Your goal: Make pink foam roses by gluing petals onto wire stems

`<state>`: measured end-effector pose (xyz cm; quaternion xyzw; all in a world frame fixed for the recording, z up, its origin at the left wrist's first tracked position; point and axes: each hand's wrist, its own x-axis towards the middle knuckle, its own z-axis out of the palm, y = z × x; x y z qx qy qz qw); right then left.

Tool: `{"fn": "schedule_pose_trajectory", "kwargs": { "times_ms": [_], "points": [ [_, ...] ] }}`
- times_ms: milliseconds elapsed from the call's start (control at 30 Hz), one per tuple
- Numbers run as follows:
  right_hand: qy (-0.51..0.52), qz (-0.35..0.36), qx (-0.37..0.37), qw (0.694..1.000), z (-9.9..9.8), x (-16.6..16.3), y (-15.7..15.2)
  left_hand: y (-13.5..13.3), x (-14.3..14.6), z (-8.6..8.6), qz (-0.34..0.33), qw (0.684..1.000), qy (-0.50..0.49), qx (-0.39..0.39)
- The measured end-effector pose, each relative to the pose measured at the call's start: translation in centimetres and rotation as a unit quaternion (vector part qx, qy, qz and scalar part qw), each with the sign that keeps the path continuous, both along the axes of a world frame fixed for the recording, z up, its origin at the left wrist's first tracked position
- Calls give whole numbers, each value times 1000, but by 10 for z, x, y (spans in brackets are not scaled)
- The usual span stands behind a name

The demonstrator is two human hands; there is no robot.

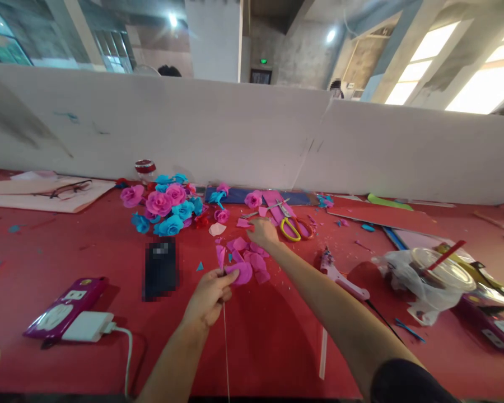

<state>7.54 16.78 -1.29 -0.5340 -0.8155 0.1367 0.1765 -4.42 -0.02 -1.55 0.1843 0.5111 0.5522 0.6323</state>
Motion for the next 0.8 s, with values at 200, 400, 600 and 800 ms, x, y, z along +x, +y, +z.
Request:
{"fn": "schedule_pose_trajectory", "kwargs": {
  "times_ms": [200, 400, 600, 800],
  "points": [
    [-41, -22, 29, 999, -3, -15, 25, 1, -4, -9, -62, 988, 136, -49],
    [37, 64, 20, 997, 7, 48, -15, 21, -2, -4, -26, 967, 247, -56],
    [174, 289, 41, 941, 2, 97, -85, 6, 3, 9, 17, 980, 197, 5],
    [152, 296, 42, 942, 2, 108, -111, -6, 38, 20, -115, 988, 105, 6]
  ]
}}
